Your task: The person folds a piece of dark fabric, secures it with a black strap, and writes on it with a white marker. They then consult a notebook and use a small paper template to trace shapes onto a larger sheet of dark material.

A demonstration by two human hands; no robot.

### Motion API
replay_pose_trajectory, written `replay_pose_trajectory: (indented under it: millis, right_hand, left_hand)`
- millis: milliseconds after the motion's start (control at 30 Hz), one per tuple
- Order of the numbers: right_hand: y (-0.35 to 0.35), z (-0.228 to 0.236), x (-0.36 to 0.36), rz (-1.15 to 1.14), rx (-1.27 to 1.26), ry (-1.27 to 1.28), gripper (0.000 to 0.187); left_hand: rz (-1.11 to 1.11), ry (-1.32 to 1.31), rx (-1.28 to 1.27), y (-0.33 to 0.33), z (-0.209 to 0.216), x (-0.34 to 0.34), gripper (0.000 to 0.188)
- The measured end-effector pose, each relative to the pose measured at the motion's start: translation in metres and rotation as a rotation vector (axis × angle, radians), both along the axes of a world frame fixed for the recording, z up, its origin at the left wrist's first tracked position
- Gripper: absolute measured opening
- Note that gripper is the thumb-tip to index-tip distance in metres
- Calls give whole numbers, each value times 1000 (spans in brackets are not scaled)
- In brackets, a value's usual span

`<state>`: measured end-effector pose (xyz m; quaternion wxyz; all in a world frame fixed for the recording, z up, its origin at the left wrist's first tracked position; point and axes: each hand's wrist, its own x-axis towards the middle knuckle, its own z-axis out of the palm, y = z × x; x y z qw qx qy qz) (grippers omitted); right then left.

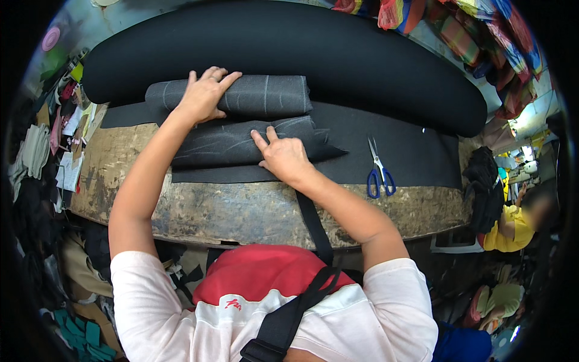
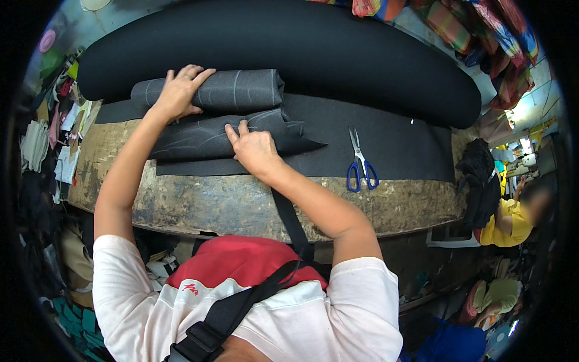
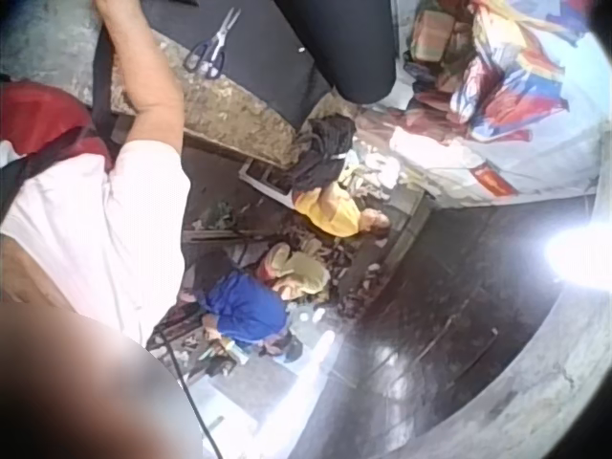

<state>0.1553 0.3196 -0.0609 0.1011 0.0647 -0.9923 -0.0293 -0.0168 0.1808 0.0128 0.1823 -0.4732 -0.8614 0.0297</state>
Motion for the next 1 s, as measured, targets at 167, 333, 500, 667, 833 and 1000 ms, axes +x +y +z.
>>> replay_pose_trajectory:
  millis: [167, 333, 500, 667, 833, 1000]
  right_hand:
    - [8, 2, -5, -48, 50, 83, 51]
    - [-1, -1, -5, -27, 15, 65, 48]
    - [4, 29, 2, 17, -149, -24, 20]
    - [18, 63, -16, -18, -208, -395, 55]
    - [26, 73, -17, -1, -245, -409, 59]
    - [120, 137, 32, 291, -834, -135, 62]
  left_hand:
    - [86, -134, 141, 20, -17, -23, 73]
    - [145, -25, 258, 24, -28, 10, 67]
    - [3, -235, 217, 8, -24, 55, 84]
    - [-57, -247, -189, -20, -7, 76, 145]
    - [2, -260, -161, -10, -2, 67, 131]
    - [2, -438, 105, -20, 22, 56, 117]
